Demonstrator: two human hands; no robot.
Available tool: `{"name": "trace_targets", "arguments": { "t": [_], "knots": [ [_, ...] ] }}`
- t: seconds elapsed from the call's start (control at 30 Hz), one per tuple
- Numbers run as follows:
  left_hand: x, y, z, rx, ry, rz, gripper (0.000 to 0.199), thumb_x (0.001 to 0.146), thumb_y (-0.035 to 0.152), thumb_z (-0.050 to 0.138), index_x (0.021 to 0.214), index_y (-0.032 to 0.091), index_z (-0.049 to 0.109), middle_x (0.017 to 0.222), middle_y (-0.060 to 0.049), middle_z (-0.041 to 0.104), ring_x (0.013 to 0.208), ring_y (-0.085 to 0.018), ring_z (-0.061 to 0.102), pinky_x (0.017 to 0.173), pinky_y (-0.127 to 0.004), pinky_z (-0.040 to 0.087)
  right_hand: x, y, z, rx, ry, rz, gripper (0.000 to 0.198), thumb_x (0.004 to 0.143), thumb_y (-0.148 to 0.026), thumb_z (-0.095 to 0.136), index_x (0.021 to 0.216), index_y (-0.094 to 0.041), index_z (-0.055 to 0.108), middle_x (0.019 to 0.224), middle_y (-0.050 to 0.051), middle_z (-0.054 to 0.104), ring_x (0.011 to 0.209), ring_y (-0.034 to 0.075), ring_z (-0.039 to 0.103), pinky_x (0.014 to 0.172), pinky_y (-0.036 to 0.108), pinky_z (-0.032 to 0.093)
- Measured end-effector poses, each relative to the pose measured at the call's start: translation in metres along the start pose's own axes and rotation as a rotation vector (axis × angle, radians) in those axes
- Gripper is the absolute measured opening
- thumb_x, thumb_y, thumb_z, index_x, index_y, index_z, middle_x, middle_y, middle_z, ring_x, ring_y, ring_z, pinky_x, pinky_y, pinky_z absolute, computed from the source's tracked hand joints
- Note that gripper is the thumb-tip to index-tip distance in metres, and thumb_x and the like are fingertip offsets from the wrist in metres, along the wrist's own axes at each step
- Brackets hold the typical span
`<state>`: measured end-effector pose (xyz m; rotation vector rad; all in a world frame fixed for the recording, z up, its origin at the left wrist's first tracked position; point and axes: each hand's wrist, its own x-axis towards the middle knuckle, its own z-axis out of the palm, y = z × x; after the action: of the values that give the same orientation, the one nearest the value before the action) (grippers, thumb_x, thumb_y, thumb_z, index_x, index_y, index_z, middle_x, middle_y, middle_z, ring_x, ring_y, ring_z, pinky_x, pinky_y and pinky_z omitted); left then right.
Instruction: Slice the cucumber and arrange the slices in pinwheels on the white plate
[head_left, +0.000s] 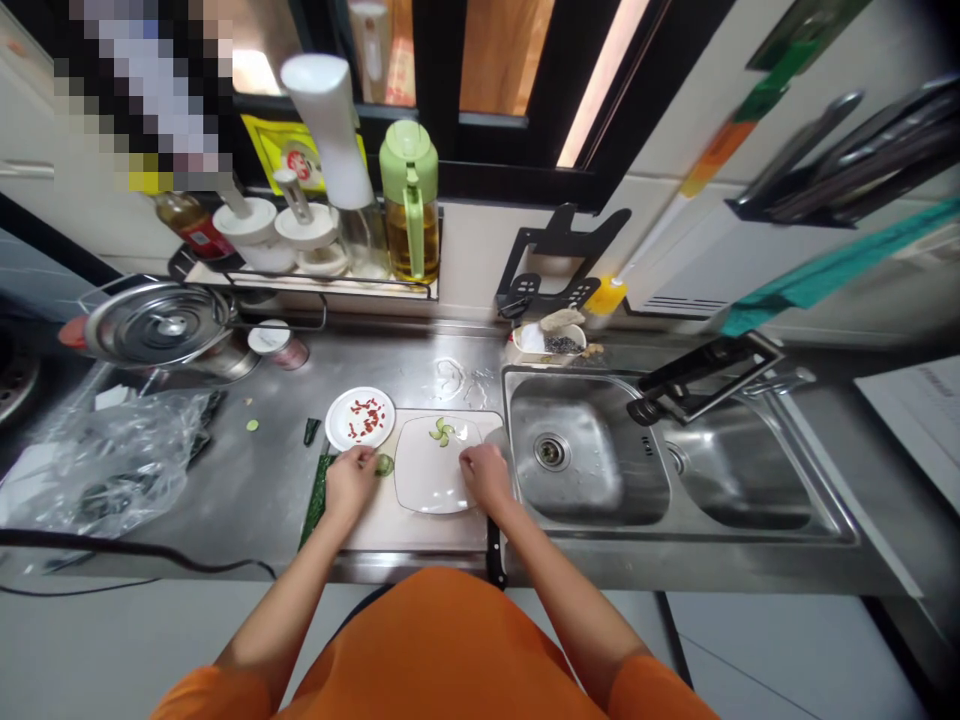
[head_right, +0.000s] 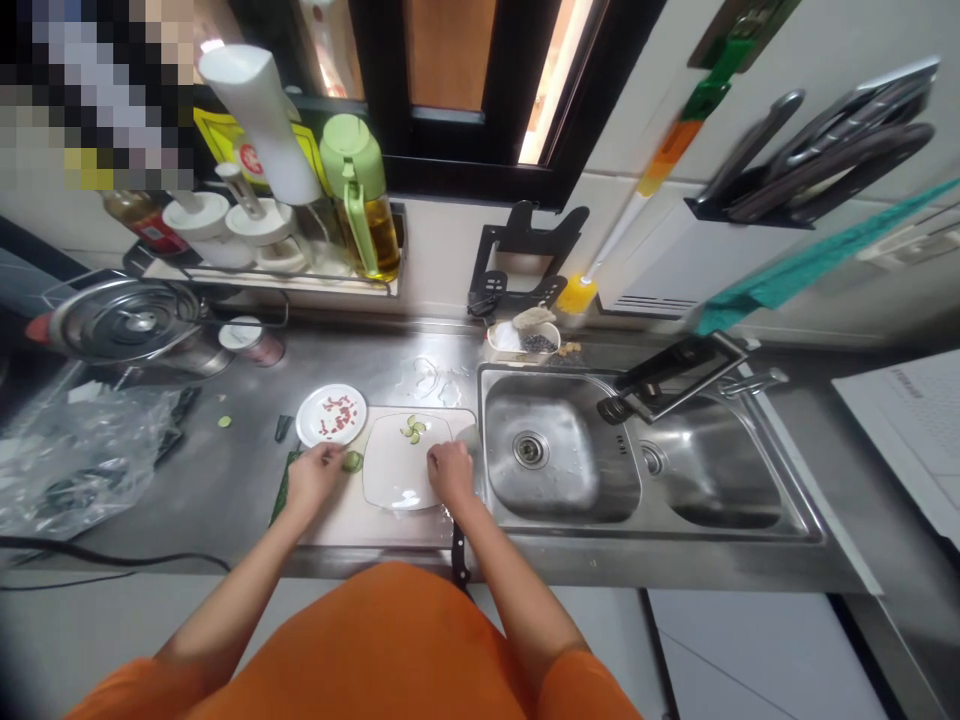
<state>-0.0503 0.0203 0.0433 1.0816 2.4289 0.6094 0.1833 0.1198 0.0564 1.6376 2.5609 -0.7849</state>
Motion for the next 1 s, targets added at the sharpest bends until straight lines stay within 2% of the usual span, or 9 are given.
{"name": "trace_targets", "arguments": {
  "t": [0.13, 0.27, 0.53, 1.0],
  "knots": [
    [-0.012, -0.017, 0.007, 0.062, -0.019, -0.014, 0.028, 0.077, 0.032, 0.056, 0.099, 0.017, 0.067, 0.095, -0.009, 0.068, 0.083, -0.020, 0.062, 0.079, -0.028, 0.044, -0.022, -0.007, 0.016, 0.010, -0.049, -0.009, 0.020, 0.088, -0.022, 0.047, 0.087, -0.021, 0.067, 0.088, 0.005, 0.064, 0.094, 0.021, 0.048, 0.072, 0.027, 0.031],
    [-0.011, -0.020, 0.017, 0.090, -0.006, 0.009, 0.033, 0.079, 0.033, 0.055, 0.105, 0.015, 0.066, 0.101, -0.012, 0.067, 0.093, -0.023, 0.061, 0.084, -0.029, 0.043, -0.032, -0.014, 0.023, -0.004, -0.083, -0.009, 0.020, 0.088, -0.021, 0.047, 0.088, -0.021, 0.067, 0.090, 0.005, 0.064, 0.096, 0.020, 0.048, 0.071, 0.026, 0.031],
    [-0.008, -0.015, 0.019, 0.079, -0.058, 0.001, 0.027, 0.080, 0.031, 0.056, 0.100, 0.017, 0.068, 0.095, -0.010, 0.069, 0.087, -0.021, 0.062, 0.079, -0.028, 0.043, -0.039, -0.021, 0.026, -0.039, -0.097, -0.018, 0.021, 0.089, -0.022, 0.046, 0.090, -0.021, 0.067, 0.092, 0.005, 0.064, 0.097, 0.020, 0.047, 0.069, 0.027, 0.029],
    [0.006, -0.018, 0.017, -0.015, -0.167, -0.176, 0.020, 0.070, 0.035, 0.063, 0.080, 0.018, 0.064, 0.081, -0.003, 0.069, 0.072, -0.016, 0.061, 0.066, -0.024, 0.037, -0.037, -0.021, 0.031, -0.050, -0.098, -0.029, 0.020, 0.089, -0.021, 0.047, 0.089, -0.021, 0.067, 0.092, 0.005, 0.063, 0.095, 0.020, 0.046, 0.070, 0.027, 0.028]
  ]
}}
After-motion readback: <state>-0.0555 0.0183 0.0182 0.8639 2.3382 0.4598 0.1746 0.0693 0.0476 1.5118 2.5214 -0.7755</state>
